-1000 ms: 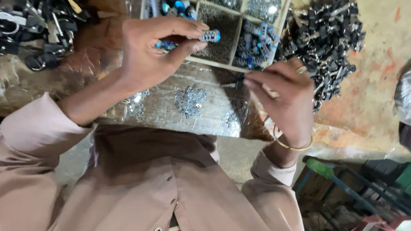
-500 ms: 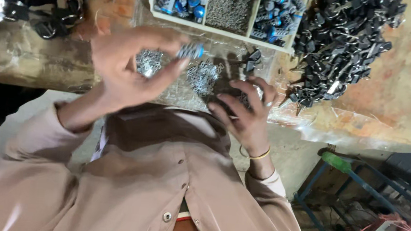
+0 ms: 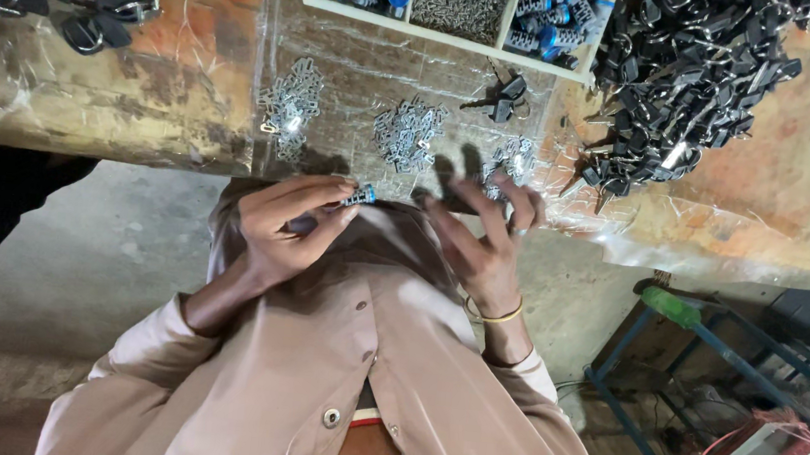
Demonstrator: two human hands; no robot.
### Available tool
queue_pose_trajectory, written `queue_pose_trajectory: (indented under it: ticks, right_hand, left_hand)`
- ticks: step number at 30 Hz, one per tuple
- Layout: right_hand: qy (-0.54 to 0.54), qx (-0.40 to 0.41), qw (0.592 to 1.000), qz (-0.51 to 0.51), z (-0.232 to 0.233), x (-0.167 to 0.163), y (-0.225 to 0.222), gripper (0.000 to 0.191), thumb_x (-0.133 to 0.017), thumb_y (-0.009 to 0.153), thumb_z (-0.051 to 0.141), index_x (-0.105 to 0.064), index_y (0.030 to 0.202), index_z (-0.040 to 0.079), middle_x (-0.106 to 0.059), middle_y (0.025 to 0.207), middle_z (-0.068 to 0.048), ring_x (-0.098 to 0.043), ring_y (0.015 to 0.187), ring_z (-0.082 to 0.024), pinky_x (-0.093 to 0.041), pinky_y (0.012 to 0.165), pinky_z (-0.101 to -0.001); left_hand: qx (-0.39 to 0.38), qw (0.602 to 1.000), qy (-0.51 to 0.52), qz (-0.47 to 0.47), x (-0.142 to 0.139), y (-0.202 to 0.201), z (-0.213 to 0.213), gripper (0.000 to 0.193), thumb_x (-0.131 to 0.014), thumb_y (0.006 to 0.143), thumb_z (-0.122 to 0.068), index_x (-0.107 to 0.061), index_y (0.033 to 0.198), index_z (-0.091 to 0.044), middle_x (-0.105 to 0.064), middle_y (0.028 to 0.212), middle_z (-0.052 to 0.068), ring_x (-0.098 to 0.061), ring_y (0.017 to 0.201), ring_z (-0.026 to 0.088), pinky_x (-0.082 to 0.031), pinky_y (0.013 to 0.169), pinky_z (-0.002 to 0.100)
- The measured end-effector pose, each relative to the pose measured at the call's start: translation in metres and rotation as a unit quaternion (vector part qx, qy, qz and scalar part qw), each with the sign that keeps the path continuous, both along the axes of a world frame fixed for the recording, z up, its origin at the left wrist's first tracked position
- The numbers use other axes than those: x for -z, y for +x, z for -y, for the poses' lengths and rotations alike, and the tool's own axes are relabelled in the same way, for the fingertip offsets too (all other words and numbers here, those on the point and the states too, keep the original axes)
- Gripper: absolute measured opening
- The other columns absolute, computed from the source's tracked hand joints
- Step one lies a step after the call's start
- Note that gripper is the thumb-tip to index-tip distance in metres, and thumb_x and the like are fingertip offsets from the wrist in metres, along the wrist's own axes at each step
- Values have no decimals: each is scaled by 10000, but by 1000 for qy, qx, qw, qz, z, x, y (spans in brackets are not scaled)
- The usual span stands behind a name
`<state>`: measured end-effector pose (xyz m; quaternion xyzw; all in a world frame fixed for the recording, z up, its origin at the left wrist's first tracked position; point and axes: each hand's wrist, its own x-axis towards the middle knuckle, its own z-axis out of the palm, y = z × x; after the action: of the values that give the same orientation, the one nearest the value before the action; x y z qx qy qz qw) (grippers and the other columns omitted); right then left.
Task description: The person assembles lock cylinder cores at a workbench. They pick small blue and silver lock pins and springs from a compartment tray, insert the components by hand into lock bodies one at a time, and place the assembled cores into an orange basin, with piles of padlocks on the table.
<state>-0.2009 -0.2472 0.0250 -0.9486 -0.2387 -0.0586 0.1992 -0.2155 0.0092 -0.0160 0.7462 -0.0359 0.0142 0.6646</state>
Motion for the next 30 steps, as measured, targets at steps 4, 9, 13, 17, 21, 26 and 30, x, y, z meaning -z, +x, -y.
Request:
queue_pose_trajectory:
  ticks: [4, 9, 13, 17, 21, 26, 30]
  right_hand:
    - [90, -24, 995, -45, -4, 3, -4, 221, -889, 848, 119, -772, 1031, 156, -716, 1106, 28, -606, 1088, -190, -328, 1062, -452]
    - [189, 35, 978, -82, -19, 2, 2, 220, -865, 841, 32, -750, 1018, 97, -747, 998, -8, -653, 921, -181, -349, 995, -362]
    - [232, 72, 966, -86, -34, 0, 11, 197, -811, 885, -6, -749, 1060, 60, -762, 1030, -26, -685, 930, -176, -379, 962, -324]
    - [272, 96, 950, -122, -49, 0, 14, 150, -784, 931, -20, -738, 1054, 54, -781, 1080, -53, -727, 989, -174, -411, 960, -323]
    - [297, 87, 944, -116, -57, 6, 12, 176, -804, 856, -53, -762, 1008, 26, -741, 977, -90, -687, 919, -198, -433, 943, -297]
    - [344, 105, 924, -130, -60, 14, 7, 175, -814, 847, -75, -728, 977, 4, -767, 951, -80, -737, 873, -181, -464, 966, -265]
    - [346, 163, 904, -191, -64, 15, 4, 175, -839, 834, -26, -740, 973, 13, -776, 916, -48, -732, 785, -136, -506, 803, -224]
  left_hand:
    - [-12, 1000, 11, -1, 14, -3, 7, 241, -805, 880, 64, -737, 1109, 27, -764, 1127, 155, -765, 859, 155, -589, 631, 230]
    - [-31, 999, 17, 6, 21, -5, 10, 263, -828, 881, 45, -744, 1128, 14, -775, 1110, 150, -764, 832, 145, -575, 617, 229]
    - [-32, 999, 12, 10, 23, -6, 11, 262, -829, 896, 29, -741, 1141, 1, -770, 1132, 141, -776, 860, 144, -597, 640, 234]
    - [-33, 999, 25, 4, 26, -7, 12, 256, -838, 885, 16, -755, 1126, -9, -778, 1129, 130, -763, 783, 117, -575, 589, 224]
    - [-30, 999, 32, 14, 28, -7, 12, 251, -838, 890, -2, -758, 1128, -15, -776, 1141, 109, -760, 774, 121, -569, 576, 222]
    - [-27, 997, 70, 22, 29, -9, 12, 236, -863, 866, -29, -776, 1084, -19, -784, 1111, 93, -747, 720, 124, -574, 581, 245]
    - [-28, 993, 80, 78, 31, -7, 13, 213, -841, 896, -17, -766, 1095, -21, -774, 1120, 96, -791, 888, 179, -630, 694, 267]
